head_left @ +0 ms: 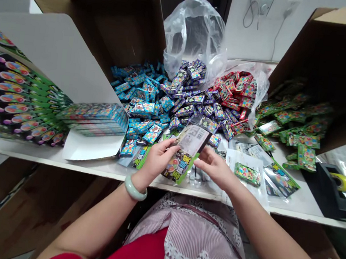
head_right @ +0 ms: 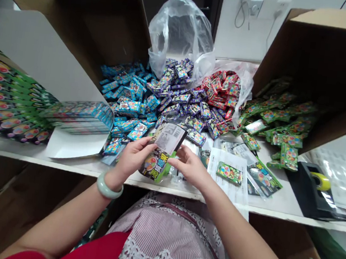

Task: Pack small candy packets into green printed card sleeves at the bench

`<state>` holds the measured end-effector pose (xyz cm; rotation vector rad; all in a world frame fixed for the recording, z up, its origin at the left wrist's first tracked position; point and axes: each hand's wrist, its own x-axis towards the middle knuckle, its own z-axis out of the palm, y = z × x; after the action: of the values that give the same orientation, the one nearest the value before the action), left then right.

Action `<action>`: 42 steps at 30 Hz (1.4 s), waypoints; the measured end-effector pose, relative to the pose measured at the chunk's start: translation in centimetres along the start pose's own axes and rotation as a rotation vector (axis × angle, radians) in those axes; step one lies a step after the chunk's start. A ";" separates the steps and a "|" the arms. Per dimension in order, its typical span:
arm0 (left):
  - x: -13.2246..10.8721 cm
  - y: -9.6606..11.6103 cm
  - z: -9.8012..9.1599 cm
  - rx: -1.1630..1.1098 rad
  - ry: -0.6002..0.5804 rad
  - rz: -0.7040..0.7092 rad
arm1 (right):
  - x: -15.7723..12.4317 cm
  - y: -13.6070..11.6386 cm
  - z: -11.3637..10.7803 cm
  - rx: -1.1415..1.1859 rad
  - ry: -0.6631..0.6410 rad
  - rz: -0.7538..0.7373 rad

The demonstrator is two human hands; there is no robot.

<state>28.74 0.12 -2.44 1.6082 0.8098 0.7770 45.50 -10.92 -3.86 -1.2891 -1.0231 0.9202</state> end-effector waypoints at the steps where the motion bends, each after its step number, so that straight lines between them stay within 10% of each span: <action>1: 0.1 0.1 0.5 -0.138 -0.040 -0.069 | -0.1 0.4 0.4 0.074 -0.077 0.066; 6: 0.1 -0.4 2.1 -0.615 -0.116 -0.315 | 0.6 1.1 0.5 0.151 0.042 0.171; 11: -1.8 -2.2 1.7 -0.373 -0.181 -0.321 | 1.1 1.0 0.0 0.177 0.208 0.205; 20: -3.0 -2.9 0.7 -0.486 -0.193 -0.363 | -1.9 2.2 1.0 0.148 -0.075 0.373; 25: -1.4 -2.2 0.6 -0.551 0.070 -0.249 | -4.2 3.2 1.9 0.262 -0.279 0.503; 30: -2.0 -2.4 1.2 -0.499 -0.032 -0.159 | -5.2 2.7 1.2 0.190 -0.276 0.424; 36: -3.3 -2.1 0.3 -0.303 -0.211 -0.015 | -3.3 0.2 0.0 -0.008 0.170 0.078; 42: -3.5 -2.4 -0.7 -0.255 -0.354 -0.009 | -3.6 0.6 0.3 -0.192 0.055 0.062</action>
<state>25.97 -2.02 -4.96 1.4549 0.4438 0.5417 44.17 -14.19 -4.76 -1.5056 -1.0535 0.8434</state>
